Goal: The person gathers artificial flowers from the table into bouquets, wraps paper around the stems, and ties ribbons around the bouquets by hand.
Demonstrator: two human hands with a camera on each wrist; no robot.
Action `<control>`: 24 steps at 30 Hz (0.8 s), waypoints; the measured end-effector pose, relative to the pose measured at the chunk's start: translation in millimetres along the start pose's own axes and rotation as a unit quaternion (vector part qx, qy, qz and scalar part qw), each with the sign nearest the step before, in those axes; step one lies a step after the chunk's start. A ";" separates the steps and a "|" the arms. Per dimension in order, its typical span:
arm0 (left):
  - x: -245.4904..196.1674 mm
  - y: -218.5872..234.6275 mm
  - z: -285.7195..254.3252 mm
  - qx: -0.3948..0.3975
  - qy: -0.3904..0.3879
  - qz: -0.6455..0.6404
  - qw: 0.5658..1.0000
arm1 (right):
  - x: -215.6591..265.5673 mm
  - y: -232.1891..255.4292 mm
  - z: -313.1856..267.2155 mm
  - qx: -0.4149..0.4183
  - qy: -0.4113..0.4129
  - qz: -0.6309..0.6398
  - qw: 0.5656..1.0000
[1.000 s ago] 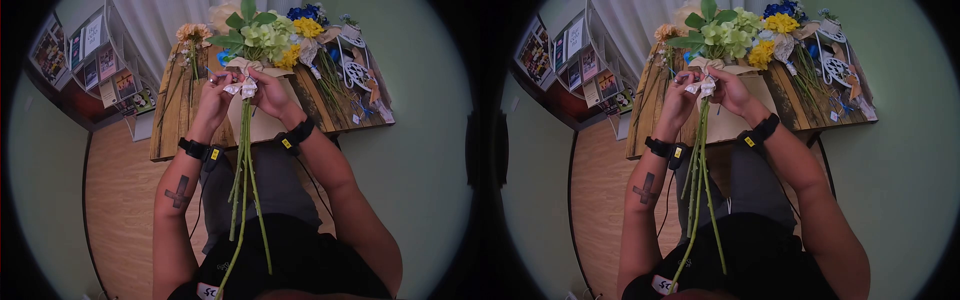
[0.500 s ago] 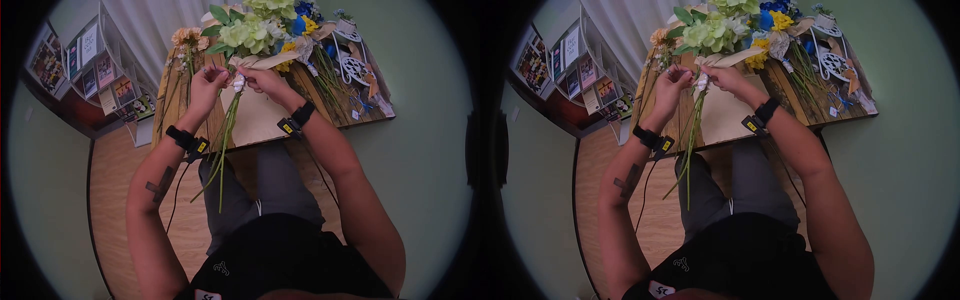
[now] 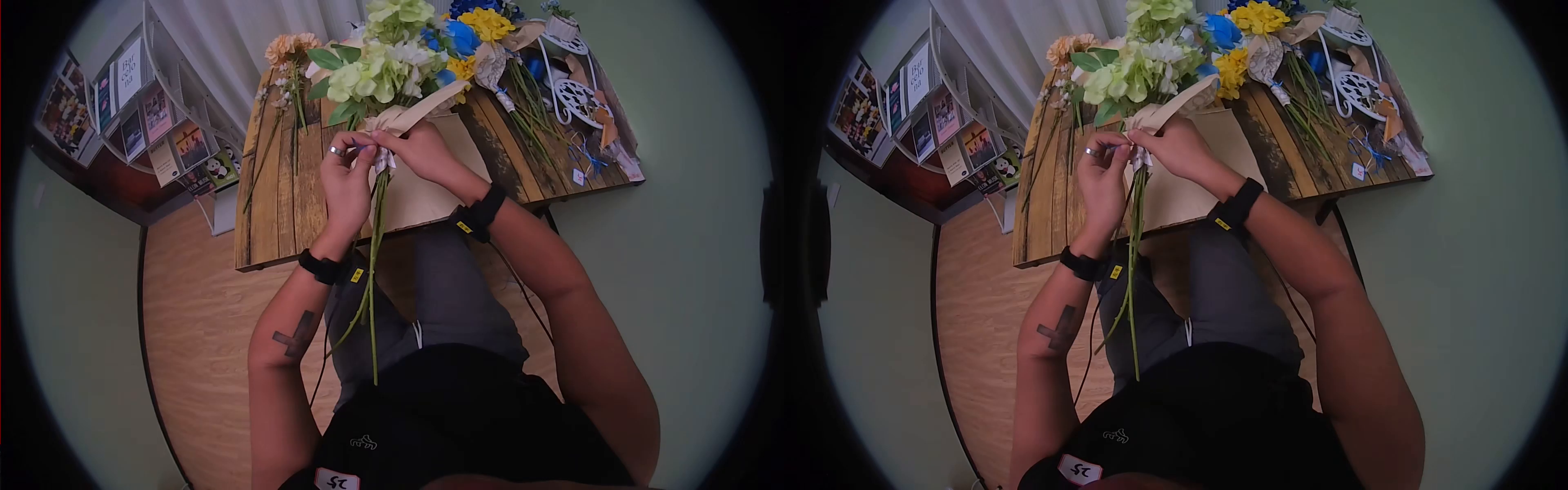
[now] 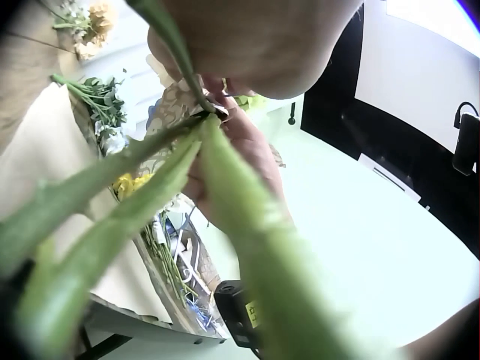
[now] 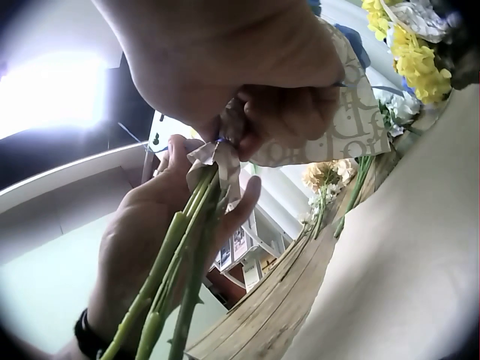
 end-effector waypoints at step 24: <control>67.8 -15.5 -47.2 -0.107 0.144 -0.045 0.983 | -51.7 -17.8 -43.3 -0.006 -0.070 0.134 0.989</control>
Point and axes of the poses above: each hand's wrist, its own z-axis towards the middle knuckle, its own y-axis out of the back of the hand, x = y × z, the point moved 1 cm from there along z, towards the middle knuckle, and after that the axes turned 4 degrees about -x, right-handed, at the moved point
